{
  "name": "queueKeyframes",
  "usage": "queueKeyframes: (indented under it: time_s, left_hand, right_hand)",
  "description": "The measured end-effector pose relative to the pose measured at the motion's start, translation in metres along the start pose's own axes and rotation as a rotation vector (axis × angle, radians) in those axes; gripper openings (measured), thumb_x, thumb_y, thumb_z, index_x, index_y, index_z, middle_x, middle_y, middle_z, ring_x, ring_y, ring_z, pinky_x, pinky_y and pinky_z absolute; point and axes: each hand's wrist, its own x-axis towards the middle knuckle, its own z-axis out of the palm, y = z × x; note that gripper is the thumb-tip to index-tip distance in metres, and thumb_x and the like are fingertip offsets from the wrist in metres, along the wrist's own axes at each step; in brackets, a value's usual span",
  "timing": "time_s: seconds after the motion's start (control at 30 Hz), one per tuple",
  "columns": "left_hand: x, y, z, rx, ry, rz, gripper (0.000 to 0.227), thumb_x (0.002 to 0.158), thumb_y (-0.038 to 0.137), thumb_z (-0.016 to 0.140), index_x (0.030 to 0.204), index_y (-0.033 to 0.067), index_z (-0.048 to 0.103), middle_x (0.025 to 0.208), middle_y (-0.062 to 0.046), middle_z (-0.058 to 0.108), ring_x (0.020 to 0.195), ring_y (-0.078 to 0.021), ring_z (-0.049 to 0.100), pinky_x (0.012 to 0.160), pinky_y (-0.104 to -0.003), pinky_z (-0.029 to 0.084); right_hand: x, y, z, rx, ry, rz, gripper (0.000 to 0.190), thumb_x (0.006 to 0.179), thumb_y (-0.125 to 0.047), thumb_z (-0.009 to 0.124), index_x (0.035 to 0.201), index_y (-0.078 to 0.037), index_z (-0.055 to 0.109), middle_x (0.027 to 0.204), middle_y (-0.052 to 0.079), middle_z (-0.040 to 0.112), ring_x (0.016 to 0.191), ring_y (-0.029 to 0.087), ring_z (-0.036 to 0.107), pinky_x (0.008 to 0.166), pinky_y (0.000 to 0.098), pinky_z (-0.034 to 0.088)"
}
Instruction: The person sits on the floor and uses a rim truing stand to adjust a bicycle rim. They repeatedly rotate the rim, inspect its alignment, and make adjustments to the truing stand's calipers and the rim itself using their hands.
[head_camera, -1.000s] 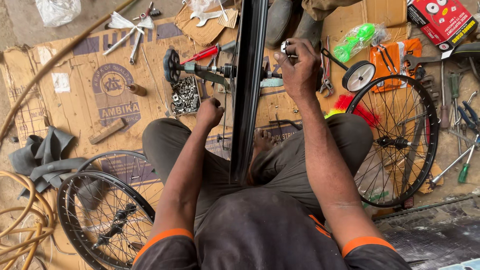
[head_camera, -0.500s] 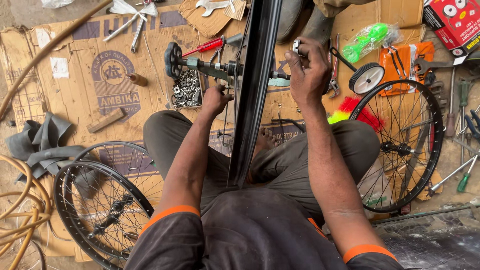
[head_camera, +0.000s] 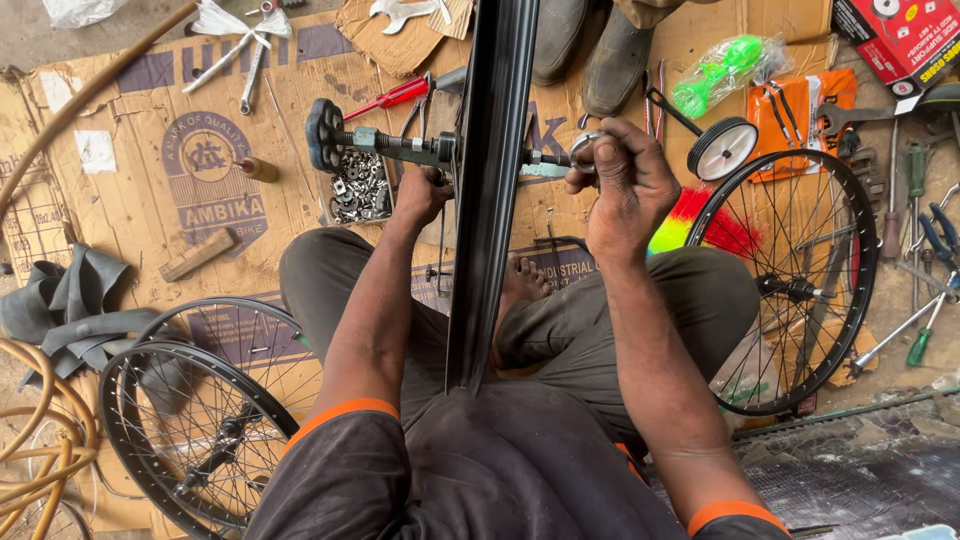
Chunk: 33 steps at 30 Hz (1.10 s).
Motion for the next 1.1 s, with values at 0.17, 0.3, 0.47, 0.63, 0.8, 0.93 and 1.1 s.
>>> queueKeyframes:
  time_s: [0.17,0.3,0.47,0.63,0.8,0.93,1.1]
  left_hand:
    - [0.003,-0.001,0.002,0.024,0.017,0.019,0.037,0.078,0.031,0.085,0.094,-0.0011,0.075,0.089,-0.024,0.073,0.086,-0.0379,0.073,0.078,-0.045,0.056]
    - [0.004,-0.003,0.005,0.002,0.031,0.018,0.040,0.077,0.033,0.086,0.093,-0.0024,0.074,0.088,-0.025,0.073,0.085,-0.0382,0.073,0.078,-0.045,0.056]
    - [0.004,0.000,0.004,0.031,0.038,0.028,0.039,0.079,0.032,0.085,0.094,-0.0026,0.075,0.088,-0.026,0.072,0.085,-0.0383,0.072,0.078,-0.045,0.056]
    - [0.003,0.005,0.002,0.006,0.001,-0.019,0.037,0.079,0.029,0.085,0.091,-0.0035,0.074,0.087,-0.024,0.073,0.082,-0.0352,0.073,0.077,-0.044,0.056]
    - [0.004,0.003,0.003,0.064,0.013,0.003,0.029,0.079,0.023,0.084,0.088,-0.0033,0.075,0.087,-0.025,0.073,0.082,-0.0364,0.072,0.078,-0.044,0.056]
    - [0.003,0.001,0.005,0.056,0.023,0.025,0.029,0.081,0.023,0.083,0.091,-0.0035,0.075,0.088,-0.025,0.073,0.083,-0.0368,0.071,0.078,-0.045,0.056]
    - [0.003,0.005,0.002,0.024,0.008,-0.007,0.033,0.080,0.026,0.085,0.093,-0.0029,0.075,0.089,-0.023,0.073,0.083,-0.0343,0.072,0.079,-0.044,0.056]
  right_hand:
    - [-0.029,-0.018,-0.009,0.006,-0.143,0.120,0.029,0.110,-0.010,0.062,0.136,0.001,0.059,0.108,0.010,0.069,0.090,0.017,0.069,0.074,0.0330,0.062]
    - [-0.067,-0.022,-0.027,0.059,-0.171,0.280,0.019,0.109,-0.009,0.060,0.126,0.001,0.060,0.103,0.009,0.069,0.084,0.017,0.071,0.070,0.0326,0.062]
    - [-0.104,-0.022,-0.044,-0.137,-0.212,0.381,0.022,0.105,-0.005,0.061,0.125,0.003,0.063,0.099,0.012,0.072,0.083,0.017,0.071,0.070,0.0313,0.062]
    - [-0.122,-0.026,-0.044,-0.323,-0.391,0.349,0.025,0.102,-0.009,0.063,0.125,0.001,0.065,0.101,0.011,0.075,0.084,0.014,0.075,0.069,0.0268,0.066]
    - [-0.131,-0.038,-0.035,-0.373,-0.474,0.361,0.027,0.101,-0.011,0.067,0.125,0.000,0.068,0.098,0.007,0.078,0.083,0.011,0.072,0.073,0.0243,0.063]
    - [-0.135,-0.046,-0.028,-0.397,-0.548,0.300,0.025,0.101,-0.010,0.066,0.123,0.000,0.067,0.103,0.007,0.076,0.091,0.012,0.074,0.079,0.0253,0.064]
    - [-0.134,-0.051,-0.022,-0.422,-0.636,0.251,0.024,0.100,-0.008,0.066,0.123,-0.002,0.069,0.100,0.007,0.074,0.090,0.014,0.073,0.078,0.0262,0.063]
